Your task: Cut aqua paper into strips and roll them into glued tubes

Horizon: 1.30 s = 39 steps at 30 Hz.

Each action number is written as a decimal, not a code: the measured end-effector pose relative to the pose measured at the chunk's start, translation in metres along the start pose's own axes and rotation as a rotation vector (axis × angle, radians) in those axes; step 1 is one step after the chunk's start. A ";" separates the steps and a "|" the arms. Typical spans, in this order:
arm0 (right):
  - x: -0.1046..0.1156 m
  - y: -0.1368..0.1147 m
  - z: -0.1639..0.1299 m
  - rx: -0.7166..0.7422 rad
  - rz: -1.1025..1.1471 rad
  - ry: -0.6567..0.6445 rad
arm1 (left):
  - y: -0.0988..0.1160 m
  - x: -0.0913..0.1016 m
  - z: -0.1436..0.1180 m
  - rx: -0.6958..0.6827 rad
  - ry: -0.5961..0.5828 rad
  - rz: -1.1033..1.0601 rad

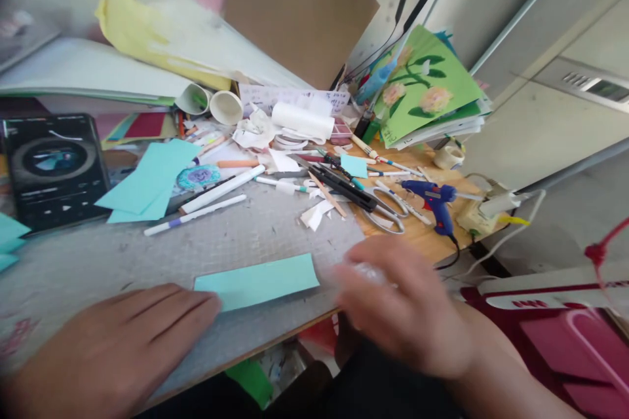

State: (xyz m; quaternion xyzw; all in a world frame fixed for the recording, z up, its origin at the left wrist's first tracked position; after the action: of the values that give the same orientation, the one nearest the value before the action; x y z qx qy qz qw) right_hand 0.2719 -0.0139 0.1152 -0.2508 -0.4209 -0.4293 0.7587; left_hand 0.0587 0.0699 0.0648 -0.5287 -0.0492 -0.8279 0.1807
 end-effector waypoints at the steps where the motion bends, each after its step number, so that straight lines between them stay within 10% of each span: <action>1: -0.015 -0.022 0.014 0.127 0.051 -0.048 | 0.000 0.001 0.001 -0.011 0.001 0.000; 8: -0.057 -0.050 0.048 0.250 0.139 -0.046 | -0.002 0.015 0.017 -0.047 0.020 -0.024; 39: -0.086 -0.030 0.061 0.049 0.270 -0.237 | -0.014 0.001 0.016 0.021 -0.053 -0.090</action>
State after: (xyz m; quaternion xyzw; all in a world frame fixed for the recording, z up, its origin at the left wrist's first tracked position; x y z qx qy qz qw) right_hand 0.1965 0.0545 0.0739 -0.3353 -0.4801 -0.2806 0.7605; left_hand 0.0672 0.0868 0.0736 -0.5457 -0.0863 -0.8204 0.1475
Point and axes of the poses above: each hand's wrist, its own z-axis towards the middle knuckle, its own x-axis out of the back of the hand, y = z × x, the point moved 8 cm from there along z, towards the middle knuckle, and after that the axes turned 6 degrees about z, right-handed, at the moved point
